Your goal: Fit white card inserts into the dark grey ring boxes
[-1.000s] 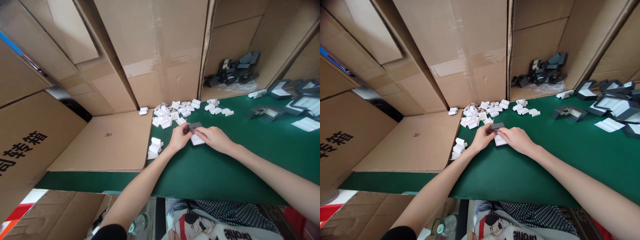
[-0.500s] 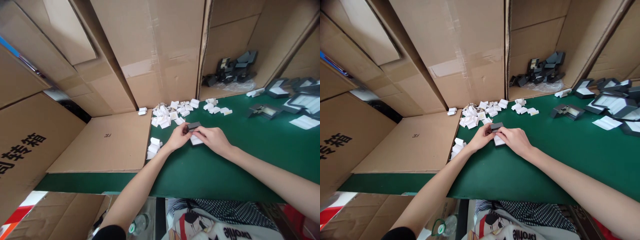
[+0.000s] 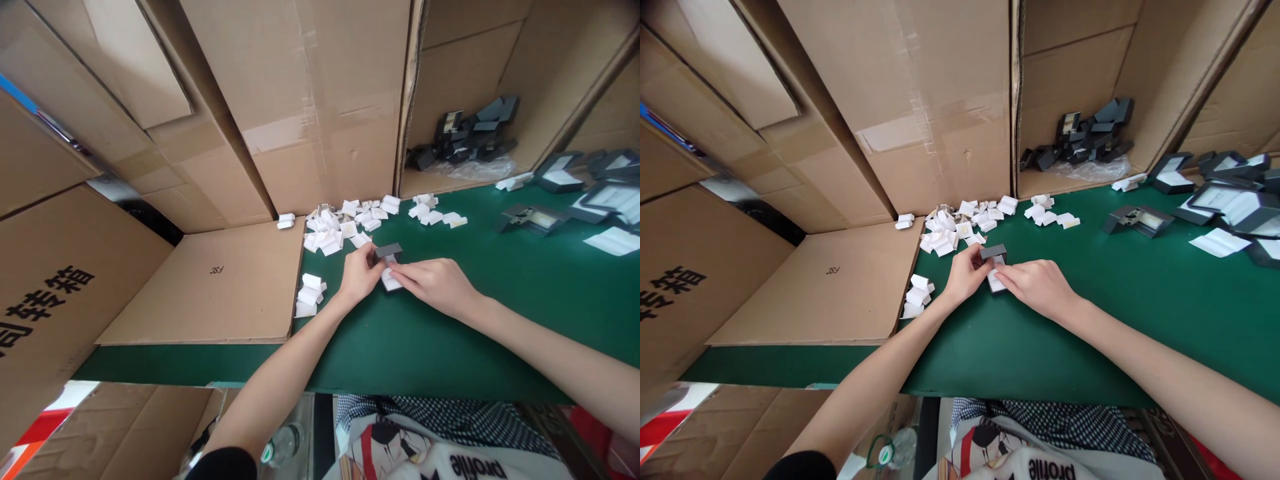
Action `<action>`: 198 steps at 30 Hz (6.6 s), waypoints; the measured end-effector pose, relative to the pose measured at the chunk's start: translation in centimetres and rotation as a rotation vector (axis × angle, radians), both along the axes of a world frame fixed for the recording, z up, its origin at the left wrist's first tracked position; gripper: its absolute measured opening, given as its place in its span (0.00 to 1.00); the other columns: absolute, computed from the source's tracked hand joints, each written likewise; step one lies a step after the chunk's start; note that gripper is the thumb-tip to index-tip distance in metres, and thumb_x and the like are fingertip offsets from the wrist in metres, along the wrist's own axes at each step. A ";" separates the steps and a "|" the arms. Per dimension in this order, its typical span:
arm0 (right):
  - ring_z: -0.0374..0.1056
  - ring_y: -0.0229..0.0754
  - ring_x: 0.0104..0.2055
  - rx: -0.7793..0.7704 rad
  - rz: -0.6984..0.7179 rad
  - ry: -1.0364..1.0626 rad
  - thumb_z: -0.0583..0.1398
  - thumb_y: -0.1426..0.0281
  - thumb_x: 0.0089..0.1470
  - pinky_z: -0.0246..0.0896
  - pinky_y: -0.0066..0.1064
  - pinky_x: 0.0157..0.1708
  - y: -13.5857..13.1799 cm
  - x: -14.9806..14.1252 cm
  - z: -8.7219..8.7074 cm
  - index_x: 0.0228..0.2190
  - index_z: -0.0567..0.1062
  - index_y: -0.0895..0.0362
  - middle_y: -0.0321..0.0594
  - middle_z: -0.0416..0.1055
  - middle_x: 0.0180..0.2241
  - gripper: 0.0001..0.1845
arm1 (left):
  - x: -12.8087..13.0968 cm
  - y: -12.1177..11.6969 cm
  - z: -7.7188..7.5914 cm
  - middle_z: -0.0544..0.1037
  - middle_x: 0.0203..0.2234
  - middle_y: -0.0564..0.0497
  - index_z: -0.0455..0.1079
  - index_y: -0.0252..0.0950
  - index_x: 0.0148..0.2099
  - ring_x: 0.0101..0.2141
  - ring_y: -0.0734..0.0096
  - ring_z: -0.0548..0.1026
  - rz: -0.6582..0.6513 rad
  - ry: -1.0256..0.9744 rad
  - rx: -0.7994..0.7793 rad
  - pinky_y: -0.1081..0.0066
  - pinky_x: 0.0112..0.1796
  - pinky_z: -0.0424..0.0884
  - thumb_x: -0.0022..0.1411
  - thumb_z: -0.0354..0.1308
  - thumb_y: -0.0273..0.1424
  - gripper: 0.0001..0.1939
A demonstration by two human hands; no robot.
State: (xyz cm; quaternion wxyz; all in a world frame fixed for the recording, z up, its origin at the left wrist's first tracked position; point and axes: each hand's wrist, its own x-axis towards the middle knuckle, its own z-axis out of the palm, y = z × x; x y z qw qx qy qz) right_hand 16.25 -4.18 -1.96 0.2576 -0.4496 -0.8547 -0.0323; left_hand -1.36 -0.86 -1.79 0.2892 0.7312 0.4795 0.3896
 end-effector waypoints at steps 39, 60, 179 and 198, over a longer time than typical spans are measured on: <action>0.65 0.43 0.34 0.191 0.092 0.096 0.51 0.73 0.60 0.60 0.33 0.32 0.5 -1.2 0.3 0.31 0.71 0.59 0.44 0.73 0.31 0.10 | 0.3 -0.1 0.0 0.62 0.19 0.59 0.61 0.35 0.30 0.22 0.79 0.59 -0.014 0.005 0.027 0.77 0.26 0.55 0.52 0.53 0.24 0.03; 0.69 0.45 0.40 0.151 0.188 0.117 0.50 0.83 0.54 0.68 0.37 0.39 0.0 0.7 0.7 0.38 0.77 0.58 0.44 0.76 0.38 0.19 | -1.1 0.4 -0.4 0.74 0.34 0.49 0.65 0.34 0.44 0.33 0.72 0.71 -0.181 -0.075 -0.173 0.72 0.35 0.66 0.58 0.57 0.36 0.14; 0.69 0.48 0.46 -0.194 -0.126 0.298 0.45 0.74 0.52 0.55 0.42 0.51 4.0 5.4 1.5 0.12 0.72 0.50 0.37 0.69 0.13 0.25 | -2.1 0.9 1.6 0.71 0.40 0.48 0.65 0.37 0.40 0.44 0.66 0.68 0.061 0.025 0.253 0.66 0.45 0.65 0.44 0.43 0.14 0.22; 0.71 0.47 0.41 -0.078 0.028 0.303 0.49 0.60 0.60 0.55 0.44 0.47 2.5 3.4 1.3 0.18 0.72 0.53 0.36 0.78 0.31 0.23 | -3.0 2.8 -0.5 0.64 0.52 0.37 0.49 0.31 0.64 0.54 0.50 0.58 0.201 0.622 0.249 0.50 0.55 0.51 0.58 0.49 0.27 0.32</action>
